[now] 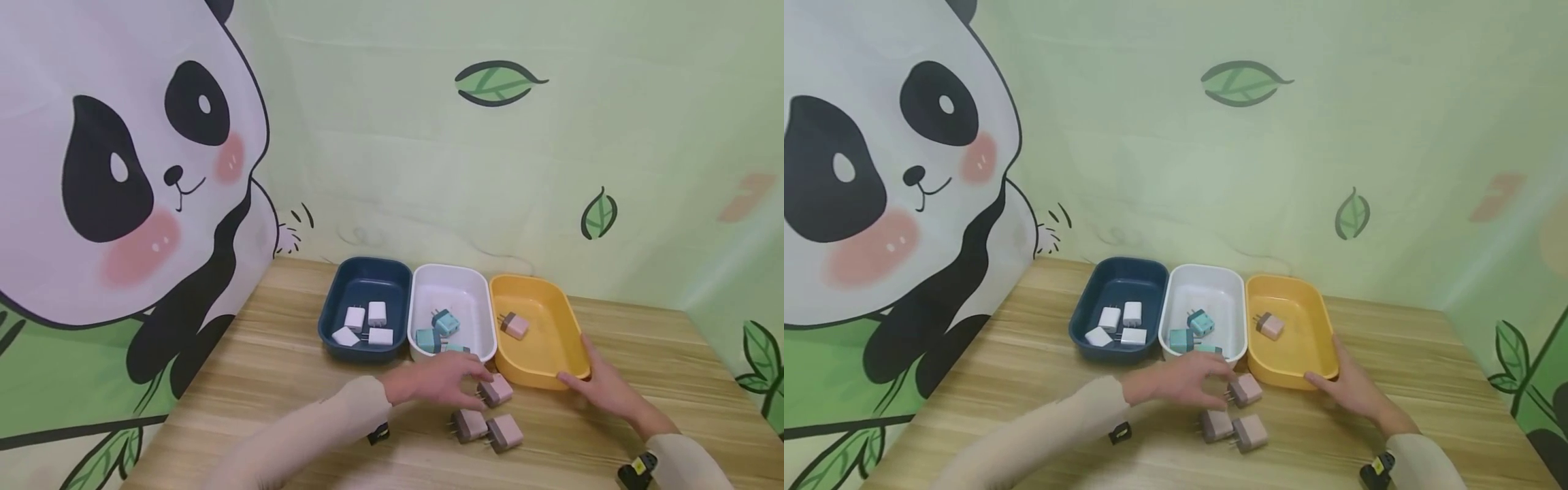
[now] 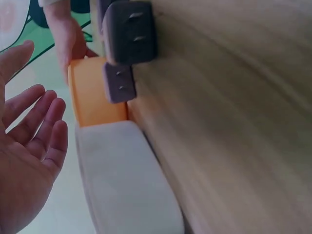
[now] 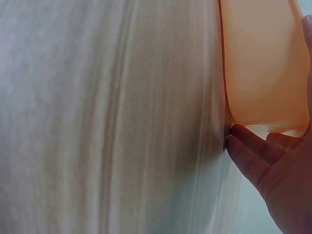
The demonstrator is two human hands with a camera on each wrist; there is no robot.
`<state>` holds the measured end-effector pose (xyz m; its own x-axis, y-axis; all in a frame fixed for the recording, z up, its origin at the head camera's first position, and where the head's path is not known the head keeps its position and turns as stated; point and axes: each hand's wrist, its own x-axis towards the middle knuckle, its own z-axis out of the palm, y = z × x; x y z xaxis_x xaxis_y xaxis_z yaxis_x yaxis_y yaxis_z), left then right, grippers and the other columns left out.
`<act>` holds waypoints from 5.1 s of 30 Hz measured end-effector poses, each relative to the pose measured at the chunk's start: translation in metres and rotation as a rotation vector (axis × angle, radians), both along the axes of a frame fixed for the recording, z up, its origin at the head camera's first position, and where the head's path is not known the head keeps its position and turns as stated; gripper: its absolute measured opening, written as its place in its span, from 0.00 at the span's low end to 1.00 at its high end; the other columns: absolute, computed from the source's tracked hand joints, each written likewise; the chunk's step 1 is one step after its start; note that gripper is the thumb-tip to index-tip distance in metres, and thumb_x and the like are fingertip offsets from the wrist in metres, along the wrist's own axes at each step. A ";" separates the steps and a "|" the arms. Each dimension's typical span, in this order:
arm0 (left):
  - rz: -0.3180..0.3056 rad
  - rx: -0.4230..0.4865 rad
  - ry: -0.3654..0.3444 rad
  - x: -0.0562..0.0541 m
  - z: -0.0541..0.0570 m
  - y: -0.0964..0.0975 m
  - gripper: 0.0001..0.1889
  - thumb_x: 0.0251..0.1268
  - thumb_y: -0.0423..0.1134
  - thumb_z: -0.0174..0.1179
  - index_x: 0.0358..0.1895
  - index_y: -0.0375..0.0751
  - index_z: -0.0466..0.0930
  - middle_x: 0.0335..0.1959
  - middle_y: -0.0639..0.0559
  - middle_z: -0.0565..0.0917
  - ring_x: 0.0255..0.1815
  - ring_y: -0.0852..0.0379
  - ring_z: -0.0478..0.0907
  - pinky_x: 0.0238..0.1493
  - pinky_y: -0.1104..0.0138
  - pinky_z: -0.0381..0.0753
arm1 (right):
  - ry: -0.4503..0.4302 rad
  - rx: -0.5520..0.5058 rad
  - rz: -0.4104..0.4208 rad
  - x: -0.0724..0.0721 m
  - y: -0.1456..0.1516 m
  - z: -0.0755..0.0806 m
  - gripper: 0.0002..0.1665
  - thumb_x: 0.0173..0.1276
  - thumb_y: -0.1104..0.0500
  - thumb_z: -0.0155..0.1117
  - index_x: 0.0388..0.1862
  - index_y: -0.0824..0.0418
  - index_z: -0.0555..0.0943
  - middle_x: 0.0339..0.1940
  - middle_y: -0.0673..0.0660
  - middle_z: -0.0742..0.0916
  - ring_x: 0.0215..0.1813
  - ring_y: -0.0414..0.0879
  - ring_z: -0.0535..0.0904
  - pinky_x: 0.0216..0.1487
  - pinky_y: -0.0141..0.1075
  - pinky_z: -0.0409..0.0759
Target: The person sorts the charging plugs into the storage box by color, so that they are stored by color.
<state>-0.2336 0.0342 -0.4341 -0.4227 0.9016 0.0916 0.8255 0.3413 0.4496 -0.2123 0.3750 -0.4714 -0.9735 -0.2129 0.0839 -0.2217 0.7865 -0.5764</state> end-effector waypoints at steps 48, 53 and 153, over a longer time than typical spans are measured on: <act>-0.068 -0.225 0.033 0.016 -0.033 -0.004 0.34 0.53 0.56 0.67 0.63 0.47 0.72 0.56 0.60 0.76 0.50 0.71 0.70 0.52 0.79 0.67 | -0.008 0.041 -0.038 0.001 -0.002 0.002 0.58 0.66 0.45 0.62 0.74 0.72 0.37 0.67 0.79 0.60 0.62 0.70 0.65 0.59 0.64 0.62; -0.056 -0.223 0.051 0.016 -0.034 -0.003 0.29 0.56 0.51 0.67 0.61 0.47 0.74 0.51 0.61 0.77 0.43 0.72 0.70 0.47 0.79 0.69 | -0.020 0.039 -0.037 0.002 -0.003 0.003 0.59 0.66 0.45 0.62 0.74 0.70 0.36 0.68 0.79 0.59 0.62 0.71 0.65 0.58 0.64 0.62; 0.382 0.039 -0.006 -0.059 0.001 0.105 0.25 0.63 0.49 0.61 0.63 0.50 0.72 0.57 0.59 0.75 0.46 0.68 0.70 0.53 0.79 0.68 | -0.015 0.003 -0.030 0.002 0.000 0.001 0.58 0.66 0.47 0.62 0.74 0.71 0.36 0.68 0.79 0.58 0.63 0.70 0.63 0.59 0.64 0.60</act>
